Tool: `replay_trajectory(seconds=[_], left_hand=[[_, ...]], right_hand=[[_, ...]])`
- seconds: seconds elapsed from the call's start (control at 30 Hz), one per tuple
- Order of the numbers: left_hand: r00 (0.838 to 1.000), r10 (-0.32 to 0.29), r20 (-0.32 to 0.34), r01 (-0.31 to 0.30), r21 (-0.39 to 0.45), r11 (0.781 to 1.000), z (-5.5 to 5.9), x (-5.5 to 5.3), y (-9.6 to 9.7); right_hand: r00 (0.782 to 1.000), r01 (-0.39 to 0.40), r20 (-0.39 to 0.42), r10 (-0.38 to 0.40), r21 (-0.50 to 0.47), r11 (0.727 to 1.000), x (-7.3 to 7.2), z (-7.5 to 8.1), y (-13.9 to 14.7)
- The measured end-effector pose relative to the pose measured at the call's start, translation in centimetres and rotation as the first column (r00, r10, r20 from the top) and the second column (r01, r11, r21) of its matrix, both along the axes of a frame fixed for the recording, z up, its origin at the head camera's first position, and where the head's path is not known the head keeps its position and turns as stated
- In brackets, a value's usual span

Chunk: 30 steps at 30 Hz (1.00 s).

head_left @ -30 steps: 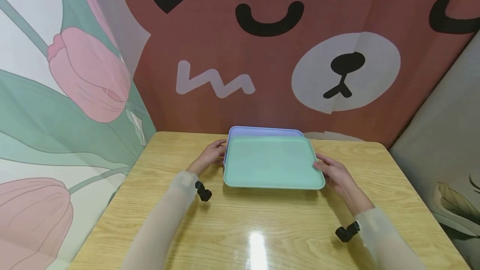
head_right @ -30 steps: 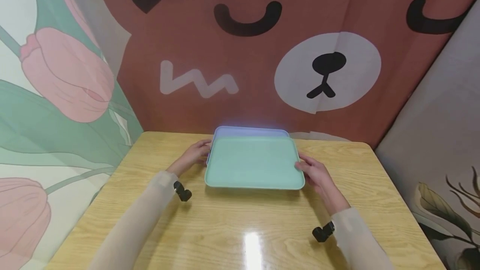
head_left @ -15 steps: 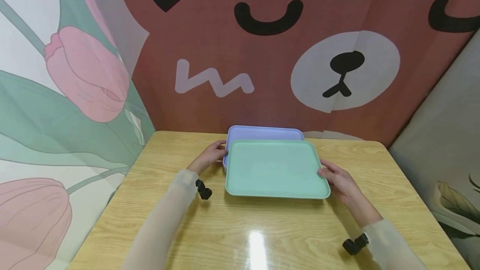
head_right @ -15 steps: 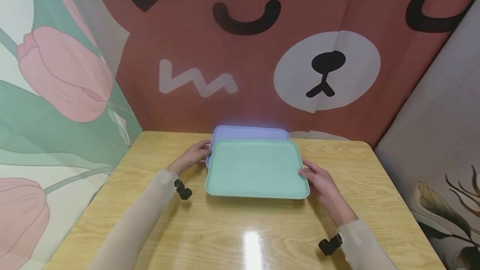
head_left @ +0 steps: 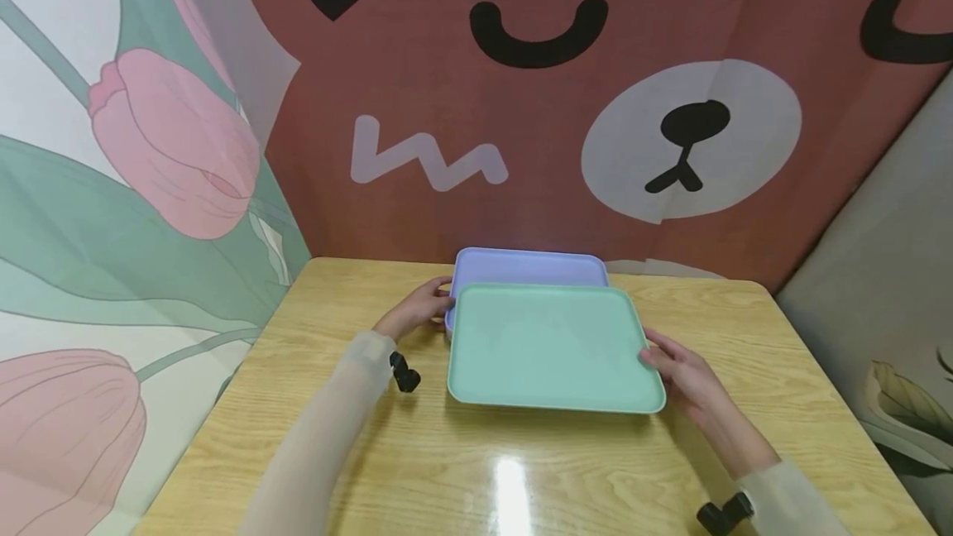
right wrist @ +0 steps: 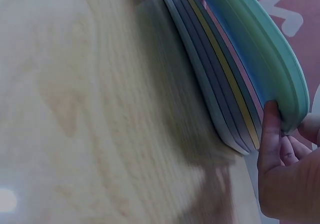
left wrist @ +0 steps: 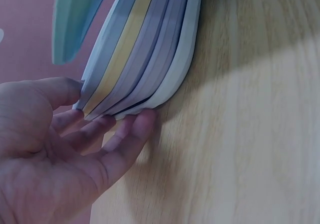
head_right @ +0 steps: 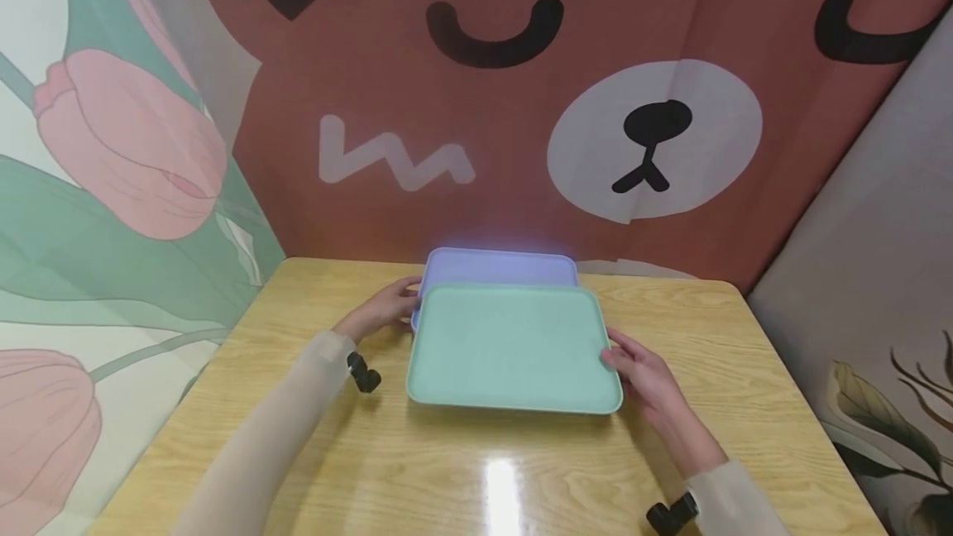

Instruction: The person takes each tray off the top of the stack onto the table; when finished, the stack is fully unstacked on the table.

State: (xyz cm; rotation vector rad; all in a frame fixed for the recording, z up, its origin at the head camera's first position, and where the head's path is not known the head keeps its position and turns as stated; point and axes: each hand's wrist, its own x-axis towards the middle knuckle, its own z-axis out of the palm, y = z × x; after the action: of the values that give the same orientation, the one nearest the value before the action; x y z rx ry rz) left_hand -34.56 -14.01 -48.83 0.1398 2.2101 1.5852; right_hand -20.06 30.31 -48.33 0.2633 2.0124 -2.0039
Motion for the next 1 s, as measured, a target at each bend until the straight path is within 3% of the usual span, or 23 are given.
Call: replay_trajectory(seconds=[0.53,1.0], left_hand=[[0.999,-0.033,0.033,0.033,0.007,0.999,0.1,-0.3,-0.2],[0.997,-0.041,0.059,0.044,-0.051,0.998,0.6,0.0,-0.2]], right_hand=[[0.997,0.0,0.08,-0.003,0.043,0.999,4.4,-0.2,-0.3],[0.988,0.026,0.148,-0.041,0.101,0.995,7.0,-0.8,-1.6]])
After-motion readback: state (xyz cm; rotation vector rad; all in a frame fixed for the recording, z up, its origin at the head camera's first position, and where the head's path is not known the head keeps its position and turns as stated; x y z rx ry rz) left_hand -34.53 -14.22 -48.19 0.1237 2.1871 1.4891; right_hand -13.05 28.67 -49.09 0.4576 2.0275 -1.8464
